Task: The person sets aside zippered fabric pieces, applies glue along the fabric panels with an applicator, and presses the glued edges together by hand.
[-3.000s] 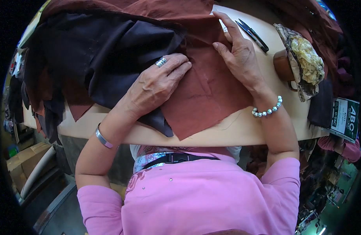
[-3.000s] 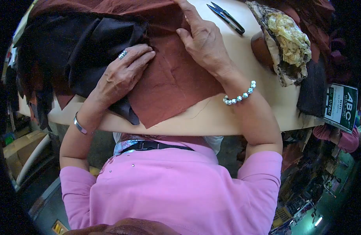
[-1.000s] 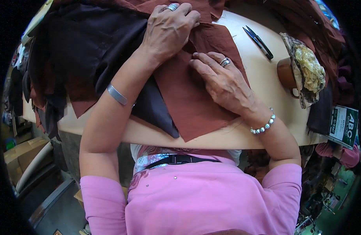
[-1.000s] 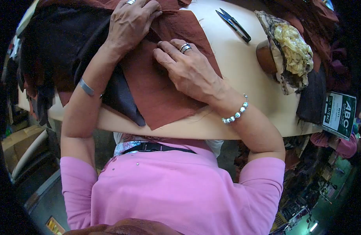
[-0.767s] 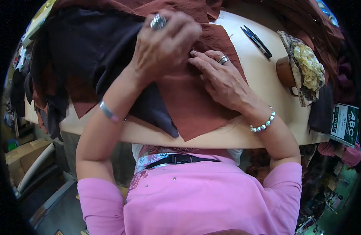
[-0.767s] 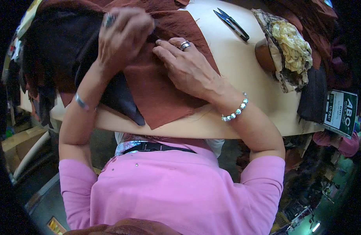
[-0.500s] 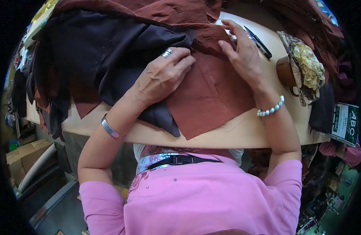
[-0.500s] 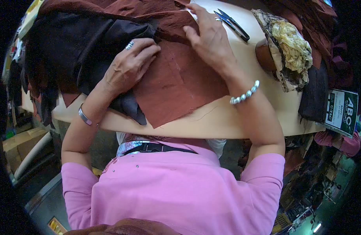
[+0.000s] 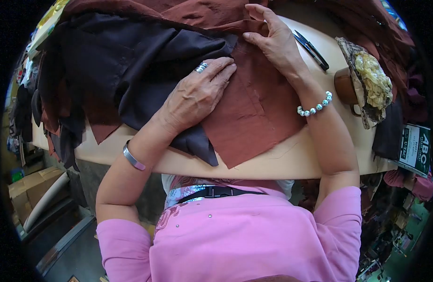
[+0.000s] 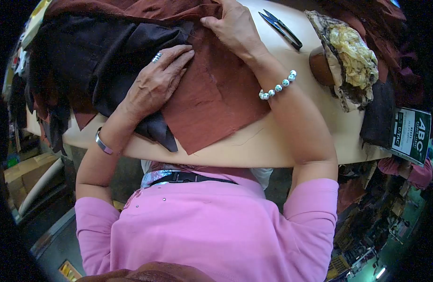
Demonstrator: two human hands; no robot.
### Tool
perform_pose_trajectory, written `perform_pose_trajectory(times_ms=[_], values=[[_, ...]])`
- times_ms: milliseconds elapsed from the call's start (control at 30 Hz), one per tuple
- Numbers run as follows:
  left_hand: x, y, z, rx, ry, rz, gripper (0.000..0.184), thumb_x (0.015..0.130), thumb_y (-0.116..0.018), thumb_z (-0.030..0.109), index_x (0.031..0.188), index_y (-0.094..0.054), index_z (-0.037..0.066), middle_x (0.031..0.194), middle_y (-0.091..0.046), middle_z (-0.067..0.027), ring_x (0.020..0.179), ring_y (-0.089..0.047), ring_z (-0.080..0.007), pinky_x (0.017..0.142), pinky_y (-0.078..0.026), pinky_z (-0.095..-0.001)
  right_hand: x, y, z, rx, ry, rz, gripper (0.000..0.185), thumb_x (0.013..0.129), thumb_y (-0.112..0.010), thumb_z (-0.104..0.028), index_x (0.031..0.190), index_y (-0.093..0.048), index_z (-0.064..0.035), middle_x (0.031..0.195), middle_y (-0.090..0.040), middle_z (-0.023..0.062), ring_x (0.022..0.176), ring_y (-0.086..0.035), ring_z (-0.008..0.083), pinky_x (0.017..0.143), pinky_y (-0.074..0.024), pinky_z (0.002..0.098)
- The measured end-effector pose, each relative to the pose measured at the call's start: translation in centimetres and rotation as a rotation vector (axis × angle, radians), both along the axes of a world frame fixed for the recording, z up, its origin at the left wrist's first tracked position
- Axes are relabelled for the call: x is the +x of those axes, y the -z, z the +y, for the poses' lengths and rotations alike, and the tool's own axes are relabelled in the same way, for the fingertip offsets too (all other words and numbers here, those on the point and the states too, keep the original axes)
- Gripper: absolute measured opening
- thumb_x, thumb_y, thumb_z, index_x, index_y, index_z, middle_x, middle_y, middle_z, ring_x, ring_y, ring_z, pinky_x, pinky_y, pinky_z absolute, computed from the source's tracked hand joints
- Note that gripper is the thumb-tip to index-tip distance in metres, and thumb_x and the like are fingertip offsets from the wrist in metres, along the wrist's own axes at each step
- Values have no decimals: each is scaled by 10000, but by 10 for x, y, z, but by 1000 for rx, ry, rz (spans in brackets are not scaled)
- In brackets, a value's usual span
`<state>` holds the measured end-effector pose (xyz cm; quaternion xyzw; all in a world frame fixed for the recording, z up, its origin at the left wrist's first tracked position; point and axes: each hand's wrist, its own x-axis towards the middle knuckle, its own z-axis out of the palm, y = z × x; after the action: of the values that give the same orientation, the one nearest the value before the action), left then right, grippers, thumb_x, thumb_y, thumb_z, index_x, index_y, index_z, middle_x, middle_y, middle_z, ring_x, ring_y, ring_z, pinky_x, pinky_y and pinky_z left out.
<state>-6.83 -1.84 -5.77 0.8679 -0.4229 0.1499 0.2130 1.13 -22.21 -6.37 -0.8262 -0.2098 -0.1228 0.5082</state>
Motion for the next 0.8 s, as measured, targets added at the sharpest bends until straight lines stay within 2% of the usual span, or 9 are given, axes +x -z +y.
perform_pose_trajectory(times_ms=[33, 133, 233, 367, 467, 567, 633, 733, 800], values=[[0, 0, 0, -1, -4, 8, 326, 838, -540, 30, 1158, -533, -35, 1179, -510, -172, 1040, -540, -325, 896, -464, -357, -16, -24, 7, 4, -3, 146, 580, 784, -560, 63, 1331, -380, -9, 1311, -468, 167, 1235, -438, 241, 1027, -339, 313], [-1, 0, 0, 10, -2, 6, 333, 834, -548, 35, 1159, -528, -39, 1175, -511, -176, 1036, -540, -331, 899, -461, -359, -26, -36, 9, 34, 35, 158, 562, 753, -593, 54, 1286, -448, -52, 1228, -541, 156, 1186, -490, 258, 999, -380, 320], [-1, 0, 0, 2, -10, 11, 345, 828, -549, 28, 1166, -523, -36, 1176, -513, -176, 1033, -539, -336, 901, -458, -365, -28, -33, 7, 28, 35, 107, 565, 754, -585, 66, 1285, -454, -72, 1229, -543, 147, 1187, -487, 244, 1005, -371, 310], [-2, 1, -1, -6, -59, 19, 359, 826, -546, 35, 1182, -523, -5, 1174, -519, -171, 1021, -540, -339, 892, -458, -372, -27, -33, 8, 53, 22, 135, 558, 754, -594, 59, 1282, -462, -65, 1222, -553, 133, 1174, -495, 228, 998, -373, 298], [-1, -6, 1, 111, -61, -37, 362, 830, -544, 55, 1190, -530, 23, 1159, -533, -163, 1007, -543, -333, 879, -461, -374, -24, -31, 8, 41, 23, 158, 561, 754, -605, 55, 1284, -462, -60, 1218, -558, 129, 1170, -498, 223, 995, -373, 291], [3, -5, 3, 91, -21, -36, 364, 840, -542, 76, 1202, -531, 37, 1142, -544, -156, 1008, -545, -321, 875, -461, -374, -16, -26, 4, -9, 12, 183, 564, 752, -619, 51, 1283, -460, -49, 1226, -553, 129, 1174, -493, 223, 997, -370, 290], [2, -5, 1, 58, -80, 24, 364, 844, -540, 77, 1206, -531, 35, 1143, -547, -151, 1016, -546, -315, 880, -457, -372, -12, -23, 0, -32, 13, 160, 566, 748, -628, 51, 1280, -459, -41, 1236, -546, 128, 1175, -490, 222, 1000, -367, 292], [5, -3, 1, 39, -96, 31, 359, 852, -539, 84, 1208, -531, 32, 1145, -546, -148, 1028, -543, -310, 884, -453, -368, -10, -19, 2, 89, 4, 148, 569, 742, -634, 48, 1277, -457, -29, 1239, -540, 129, 1175, -487, 222, 1007, -363, 299], [6, -2, 2, 48, -95, 18, 359, 851, -540, 86, 1206, -532, 31, 1148, -546, -148, 1031, -541, -307, 886, -450, -365, -11, -22, 5, 71, -42, 114, 571, 739, -630, 53, 1276, -452, -22, 1228, -542, 134, 1173, -487, 223, 1010, -361, 304]])
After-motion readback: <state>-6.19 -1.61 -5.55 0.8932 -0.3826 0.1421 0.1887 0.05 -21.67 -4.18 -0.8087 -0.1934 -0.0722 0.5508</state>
